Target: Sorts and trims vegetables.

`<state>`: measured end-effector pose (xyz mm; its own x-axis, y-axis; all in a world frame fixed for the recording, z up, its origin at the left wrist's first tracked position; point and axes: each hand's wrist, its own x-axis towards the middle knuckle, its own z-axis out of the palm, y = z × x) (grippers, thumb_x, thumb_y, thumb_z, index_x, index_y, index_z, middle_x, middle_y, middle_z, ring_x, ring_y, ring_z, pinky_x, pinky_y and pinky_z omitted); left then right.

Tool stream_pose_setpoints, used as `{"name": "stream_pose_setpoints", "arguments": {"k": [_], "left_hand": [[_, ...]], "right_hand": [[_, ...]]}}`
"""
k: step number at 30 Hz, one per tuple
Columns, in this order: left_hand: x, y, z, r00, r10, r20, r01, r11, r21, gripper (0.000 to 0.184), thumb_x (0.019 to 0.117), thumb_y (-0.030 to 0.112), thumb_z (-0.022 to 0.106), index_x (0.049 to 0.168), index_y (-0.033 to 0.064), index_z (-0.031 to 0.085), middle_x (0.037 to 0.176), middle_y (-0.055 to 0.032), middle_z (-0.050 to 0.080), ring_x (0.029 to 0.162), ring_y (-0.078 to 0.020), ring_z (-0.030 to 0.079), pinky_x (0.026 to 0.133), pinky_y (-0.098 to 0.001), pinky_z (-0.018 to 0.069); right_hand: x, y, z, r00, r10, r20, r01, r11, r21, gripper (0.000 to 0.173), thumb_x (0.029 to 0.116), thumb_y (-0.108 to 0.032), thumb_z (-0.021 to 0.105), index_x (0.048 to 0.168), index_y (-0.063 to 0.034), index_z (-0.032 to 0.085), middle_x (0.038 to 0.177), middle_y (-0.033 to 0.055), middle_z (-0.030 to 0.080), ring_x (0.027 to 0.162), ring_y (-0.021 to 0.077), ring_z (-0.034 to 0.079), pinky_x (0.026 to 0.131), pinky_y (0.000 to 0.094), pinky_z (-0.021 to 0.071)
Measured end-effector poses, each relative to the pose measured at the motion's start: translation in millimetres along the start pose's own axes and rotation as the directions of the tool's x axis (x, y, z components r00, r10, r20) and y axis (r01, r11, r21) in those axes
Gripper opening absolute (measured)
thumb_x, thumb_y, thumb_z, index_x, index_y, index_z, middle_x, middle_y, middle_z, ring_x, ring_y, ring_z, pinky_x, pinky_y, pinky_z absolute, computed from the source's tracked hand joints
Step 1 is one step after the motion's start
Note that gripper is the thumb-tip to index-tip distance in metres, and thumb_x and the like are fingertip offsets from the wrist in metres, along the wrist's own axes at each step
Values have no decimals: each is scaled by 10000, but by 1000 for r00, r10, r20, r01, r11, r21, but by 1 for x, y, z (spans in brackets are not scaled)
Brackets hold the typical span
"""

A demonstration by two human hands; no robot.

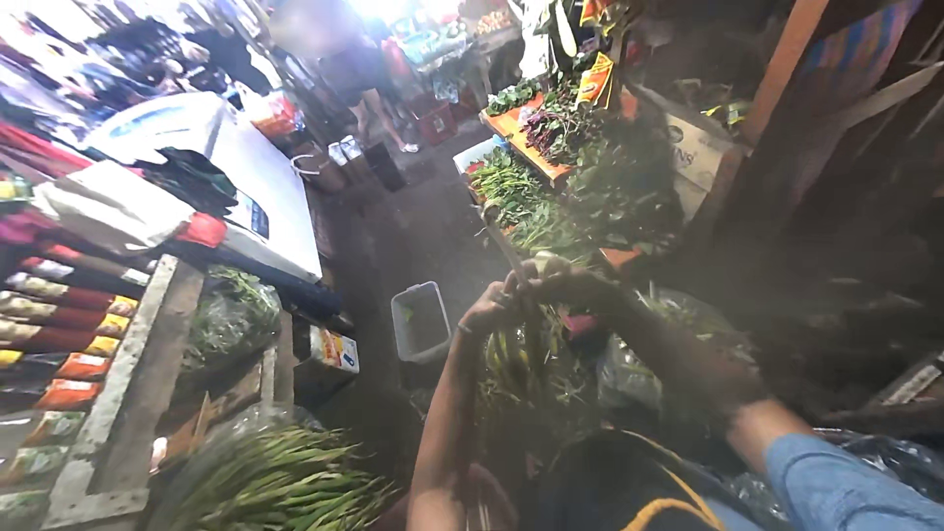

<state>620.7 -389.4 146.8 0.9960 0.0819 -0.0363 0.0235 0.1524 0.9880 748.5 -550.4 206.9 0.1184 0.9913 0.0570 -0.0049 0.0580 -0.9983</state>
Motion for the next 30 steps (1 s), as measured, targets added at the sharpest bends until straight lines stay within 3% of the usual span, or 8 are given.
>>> {"name": "stream_pose_setpoints", "arguments": {"k": [3, 6, 10, 14, 18, 21, 24, 30], "left_hand": [[-3, -9, -7, 985, 93, -143, -92, 996, 14, 244, 706, 34, 728, 938, 104, 700, 787, 50, 716, 642, -32, 644, 597, -232, 558], [-8, -7, -2, 952, 186, -245, -156, 978, 138, 217, 810, 2, 695, 1026, 15, 720, 814, 21, 727, 568, -30, 602, 526, -211, 533], [-4, -4, 22, 917, 223, -332, -90, 923, 374, 216, 796, -10, 737, 1009, -12, 698, 820, 14, 706, 626, -22, 627, 583, -213, 557], [0, -6, 34, 851, 294, -435, -66, 882, 466, 206, 806, 12, 756, 1001, -28, 703, 817, -5, 707, 673, -15, 642, 653, -228, 570], [-6, -12, 21, 832, 319, -455, -153, 918, 365, 205, 849, -29, 693, 1053, -42, 678, 820, -14, 702, 617, -35, 626, 563, -221, 555], [-5, -9, 12, 811, 367, -455, -240, 919, 314, 228, 844, -29, 675, 1070, -55, 673, 856, -30, 705, 657, -45, 638, 598, -228, 566], [-1, -2, 24, 807, 355, -471, -253, 930, 267, 283, 824, -26, 683, 1103, -35, 635, 826, -20, 691, 637, -65, 633, 573, -246, 560], [6, -3, 27, 824, 344, -451, -241, 932, 271, 248, 828, -41, 628, 1075, -19, 630, 803, 2, 677, 636, -47, 626, 568, -236, 548]], "right_hand": [[9, 11, -10, 994, -50, -95, 53, 998, 32, 107, 969, -144, 628, 938, -59, 686, 716, -54, 628, 556, 1, 531, 531, 174, 472], [15, 16, -12, 952, 8, -306, -25, 998, -51, 93, 959, -131, 675, 945, -41, 651, 699, -30, 604, 541, 19, 513, 518, 193, 457], [24, 13, 5, 850, 81, -521, -216, 955, -203, 288, 928, -212, 765, 1086, 3, 655, 881, 78, 659, 757, 121, 615, 727, 321, 540], [24, 16, 17, 846, 59, -530, -230, 937, -263, 351, 941, -295, 742, 1121, -2, 673, 981, 108, 695, 899, 163, 657, 869, 383, 544], [7, 45, 6, 897, -205, -392, -18, 868, -496, 372, 1008, -229, 602, 1278, 23, 645, 1216, 186, 681, 1147, 248, 649, 1045, 421, 503], [1, 65, 8, 919, -282, -275, 106, 850, -516, 367, 984, -135, 611, 1316, 22, 617, 1230, 160, 680, 1138, 198, 652, 1034, 370, 513], [-2, 75, 27, 844, -381, -379, 80, 786, -613, 336, 984, -160, 628, 1276, 5, 655, 1161, 145, 722, 1061, 183, 701, 984, 361, 552], [-9, 67, 34, 835, -359, -417, -55, 700, -712, 316, 984, -130, 602, 1253, 6, 698, 1114, 218, 698, 977, 333, 703, 907, 484, 566]]}}
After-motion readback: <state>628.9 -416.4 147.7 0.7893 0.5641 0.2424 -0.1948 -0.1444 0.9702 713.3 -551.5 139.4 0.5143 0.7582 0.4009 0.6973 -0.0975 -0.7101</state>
